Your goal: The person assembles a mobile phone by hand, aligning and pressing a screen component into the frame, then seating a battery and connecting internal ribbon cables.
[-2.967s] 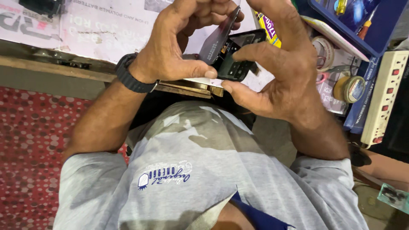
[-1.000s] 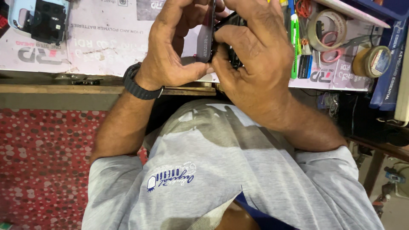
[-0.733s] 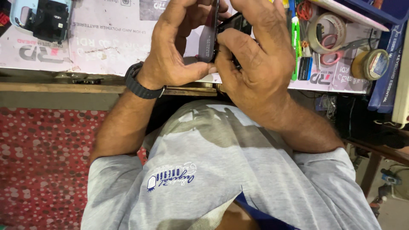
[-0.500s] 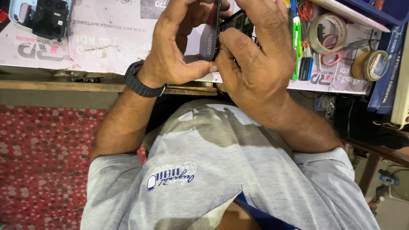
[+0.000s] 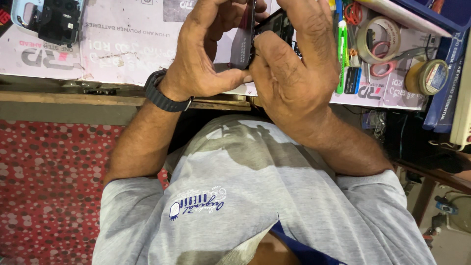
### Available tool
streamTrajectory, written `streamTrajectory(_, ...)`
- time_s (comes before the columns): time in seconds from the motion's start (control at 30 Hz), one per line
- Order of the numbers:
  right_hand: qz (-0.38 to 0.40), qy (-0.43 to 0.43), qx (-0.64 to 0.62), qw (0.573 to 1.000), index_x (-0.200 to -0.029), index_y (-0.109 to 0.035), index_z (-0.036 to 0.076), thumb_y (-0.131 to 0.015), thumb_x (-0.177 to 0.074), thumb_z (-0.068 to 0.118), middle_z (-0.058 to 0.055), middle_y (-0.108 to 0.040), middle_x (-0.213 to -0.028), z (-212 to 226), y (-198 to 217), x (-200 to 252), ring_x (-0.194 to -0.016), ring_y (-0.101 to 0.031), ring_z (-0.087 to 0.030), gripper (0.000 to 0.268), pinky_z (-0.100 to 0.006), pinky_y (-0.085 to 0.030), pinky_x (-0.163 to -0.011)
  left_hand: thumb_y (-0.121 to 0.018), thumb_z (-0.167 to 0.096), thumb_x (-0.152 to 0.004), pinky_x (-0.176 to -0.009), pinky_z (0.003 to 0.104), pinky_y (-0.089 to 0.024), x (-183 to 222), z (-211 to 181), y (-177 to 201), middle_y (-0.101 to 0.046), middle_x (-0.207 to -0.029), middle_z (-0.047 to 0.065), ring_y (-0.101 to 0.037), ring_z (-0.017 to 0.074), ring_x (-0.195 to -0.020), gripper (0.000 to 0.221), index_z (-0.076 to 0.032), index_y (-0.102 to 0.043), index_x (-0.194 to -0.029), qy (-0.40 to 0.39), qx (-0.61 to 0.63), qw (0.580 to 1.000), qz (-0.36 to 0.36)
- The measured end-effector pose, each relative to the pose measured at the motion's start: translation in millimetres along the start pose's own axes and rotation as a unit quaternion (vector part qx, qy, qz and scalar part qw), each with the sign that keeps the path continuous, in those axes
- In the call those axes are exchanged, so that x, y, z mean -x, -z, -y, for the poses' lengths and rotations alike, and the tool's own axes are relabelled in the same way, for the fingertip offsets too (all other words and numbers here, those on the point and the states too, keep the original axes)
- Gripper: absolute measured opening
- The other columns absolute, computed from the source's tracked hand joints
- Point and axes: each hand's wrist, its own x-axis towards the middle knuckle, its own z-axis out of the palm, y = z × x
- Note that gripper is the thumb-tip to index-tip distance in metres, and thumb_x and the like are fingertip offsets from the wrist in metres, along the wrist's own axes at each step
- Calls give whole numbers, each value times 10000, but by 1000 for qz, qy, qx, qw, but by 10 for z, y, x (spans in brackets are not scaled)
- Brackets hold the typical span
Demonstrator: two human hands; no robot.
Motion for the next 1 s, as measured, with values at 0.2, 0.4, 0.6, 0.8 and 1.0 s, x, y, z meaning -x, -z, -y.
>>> streamTrajectory(0.2,-9,3,-7,1000,-1105,-678,-44,-787,-899,-148,-206,-524,-1444,7,-19,-6,-1357,-548,-405,255,-485,-505,-1088,-913,52,-945,-1231,350,-454,15,6,-7,-507,-1544,91,-554,205,-1369,1016,-213,-226,-1644,0,-1,1000,0)
streamTrajectory(0.4,-5,1,0,1000,-1124,-674,-36,-790,-917,-145,-197,-524,-1461,12,-10,15,-1337,-549,-387,260,-471,-503,-1099,-915,42,-966,-1244,350,-445,6,20,-19,-451,-1559,48,-517,182,-1399,1065,-258,-171,-1666,-19,-11,1000,0)
streamTrajectory(0.6,-13,-11,4,1000,-1126,-666,-18,-780,-925,-161,-172,-537,-1463,23,-30,36,-1328,-564,-360,272,-444,-518,-1070,-911,39,-973,-1253,370,-436,-7,14,-28,-447,-1576,49,-511,190,-1405,1044,-248,-179,-1660,-19,-12,1000,1)
streamTrajectory(0.8,-26,-22,8,999,-1125,-660,-4,-782,-938,-157,-163,-536,-1458,35,-56,47,-1288,-590,-333,271,-416,-539,-1016,-887,45,-958,-1244,368,-444,-14,8,-18,-463,-1561,63,-529,201,-1388,1020,-236,-194,-1652,-14,-5,1000,1)
streamTrajectory(1.0,-36,-24,10,999,-1153,-655,-4,-809,-990,-134,-164,-527,-1473,17,-81,73,-1290,-596,-319,259,-400,-551,-1025,-874,45,-983,-1246,366,-443,-5,-6,-15,-468,-1556,80,-529,205,-1391,994,-236,-190,-1647,-6,-5,1000,2)
